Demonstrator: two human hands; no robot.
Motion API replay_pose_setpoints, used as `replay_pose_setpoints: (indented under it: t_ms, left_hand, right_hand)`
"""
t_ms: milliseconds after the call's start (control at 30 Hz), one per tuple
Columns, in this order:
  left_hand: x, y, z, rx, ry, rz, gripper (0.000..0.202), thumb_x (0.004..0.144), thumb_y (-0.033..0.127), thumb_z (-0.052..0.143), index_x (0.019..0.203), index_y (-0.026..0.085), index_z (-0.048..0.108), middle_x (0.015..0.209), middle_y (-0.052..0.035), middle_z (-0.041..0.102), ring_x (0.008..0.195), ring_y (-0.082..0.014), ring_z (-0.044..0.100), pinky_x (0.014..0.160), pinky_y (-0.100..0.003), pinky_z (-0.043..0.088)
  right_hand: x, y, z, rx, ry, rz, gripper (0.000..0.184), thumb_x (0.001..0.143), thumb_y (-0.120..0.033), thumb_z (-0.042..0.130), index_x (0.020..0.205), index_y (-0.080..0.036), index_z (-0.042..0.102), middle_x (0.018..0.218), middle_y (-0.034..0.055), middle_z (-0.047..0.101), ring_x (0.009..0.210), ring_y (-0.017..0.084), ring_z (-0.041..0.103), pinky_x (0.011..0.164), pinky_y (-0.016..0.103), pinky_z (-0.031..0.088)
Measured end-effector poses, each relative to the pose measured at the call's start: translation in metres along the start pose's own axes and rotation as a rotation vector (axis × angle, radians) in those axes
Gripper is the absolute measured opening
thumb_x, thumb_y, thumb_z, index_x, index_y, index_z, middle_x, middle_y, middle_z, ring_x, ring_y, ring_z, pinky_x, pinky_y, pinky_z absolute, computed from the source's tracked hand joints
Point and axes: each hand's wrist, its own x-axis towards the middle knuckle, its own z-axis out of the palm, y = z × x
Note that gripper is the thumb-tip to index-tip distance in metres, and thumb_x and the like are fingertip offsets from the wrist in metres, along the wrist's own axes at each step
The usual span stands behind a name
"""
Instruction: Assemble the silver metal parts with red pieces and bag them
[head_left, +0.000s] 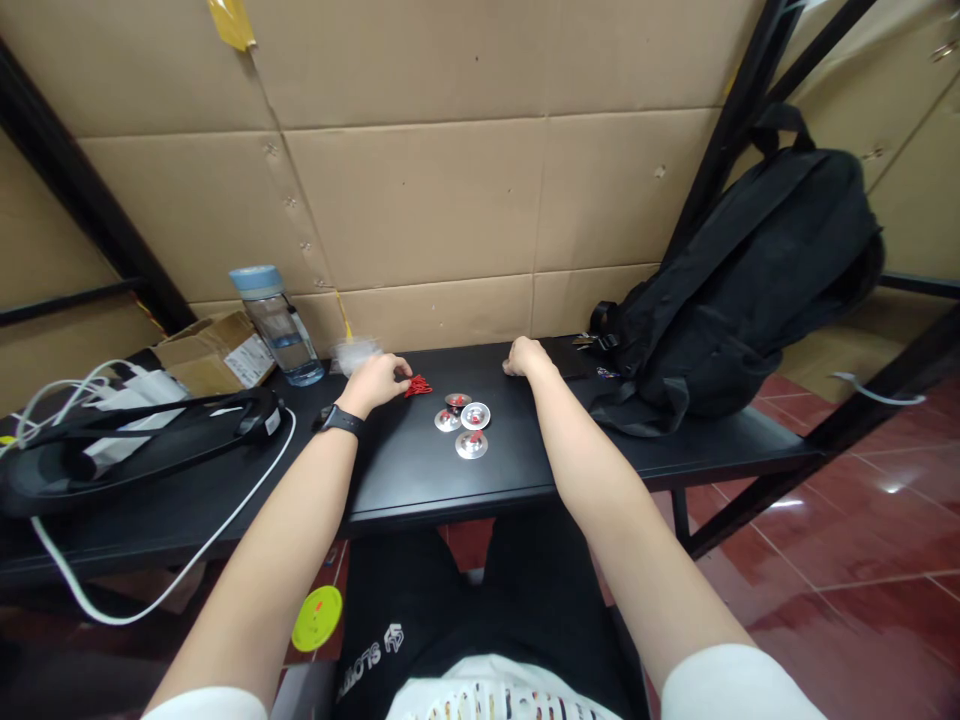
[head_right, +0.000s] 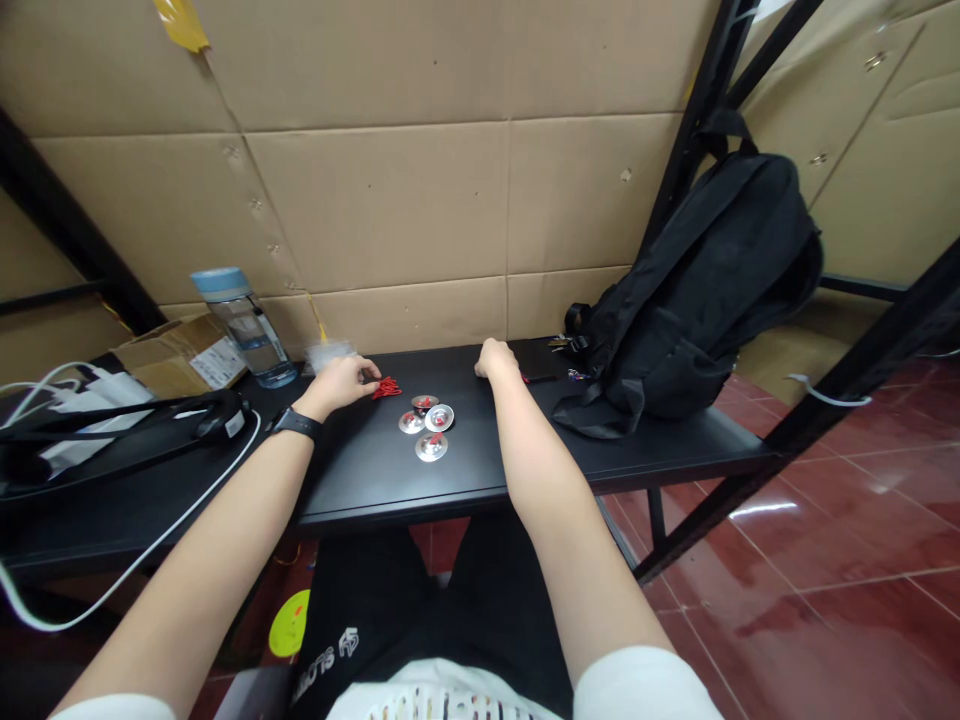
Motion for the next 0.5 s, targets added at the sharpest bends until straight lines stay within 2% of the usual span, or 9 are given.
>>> replay_pose_setpoints:
  t_ms: [67,133,233,267,333,500]
  left_hand:
    - [0.0,0.001,0.0,-0.024,0.019,0.015,0.016,0.076,0.027,0.073,0.09,0.023,0.079,0.086,-0.0059,0.077,0.076,-0.0218,0.069,0.071,-0.031,0.051]
    - [0.0,0.004,0.0,-0.047,0.035,0.026,0.015,0.077,0.025,0.071,0.089,0.023,0.079,0.087,-0.0059,0.077,0.075,-0.021,0.068,0.07,-0.03,0.051]
    - [-0.001,0.011,-0.002,-0.09,0.058,0.06,0.015,0.078,0.022,0.068,0.088,0.022,0.078,0.088,-0.0055,0.077,0.074,-0.0193,0.067,0.072,-0.029,0.051]
    - [-0.001,0.013,-0.003,-0.109,0.064,0.074,0.015,0.079,0.022,0.066,0.088,0.021,0.078,0.088,-0.0053,0.077,0.074,-0.0188,0.067,0.072,-0.029,0.051]
    - [-0.001,0.017,-0.004,-0.155,0.069,0.099,0.016,0.08,0.022,0.064,0.087,0.021,0.078,0.088,-0.0051,0.076,0.073,-0.018,0.067,0.073,-0.029,0.051]
    - [-0.001,0.026,-0.004,-0.255,0.066,0.129,0.019,0.084,0.029,0.062,0.088,0.02,0.078,0.088,-0.0048,0.077,0.073,-0.0171,0.067,0.071,-0.028,0.05]
  right_hand:
    - [-0.003,-0.003,-0.001,0.05,0.065,-0.098,0.035,0.066,-0.017,0.086,0.099,-0.017,0.076,0.11,0.0167,0.074,0.1,0.027,0.072,0.085,0.037,0.058]
    - [-0.008,-0.01,0.0,0.172,0.025,-0.329,0.033,0.066,-0.02,0.088,0.097,-0.019,0.077,0.108,0.0119,0.076,0.098,0.024,0.072,0.086,0.034,0.056]
    - [-0.017,-0.026,0.006,0.352,-0.308,-0.649,0.039,0.059,-0.026,0.093,0.096,-0.022,0.08,0.094,0.0027,0.077,0.085,0.019,0.071,0.078,0.025,0.053]
    - [-0.02,-0.031,0.009,0.375,-0.402,-0.705,0.043,0.055,-0.026,0.095,0.096,-0.023,0.081,0.09,0.0004,0.077,0.08,0.017,0.07,0.073,0.024,0.052]
    - [-0.025,-0.041,0.015,0.358,-0.478,-0.78,0.044,0.052,-0.025,0.095,0.094,-0.023,0.083,0.082,-0.0028,0.075,0.073,0.015,0.067,0.067,0.022,0.048]
    - [-0.028,-0.048,0.025,0.272,-0.368,-0.835,0.023,0.065,-0.02,0.086,0.088,-0.023,0.083,0.074,-0.0042,0.073,0.069,0.013,0.064,0.064,0.022,0.044]
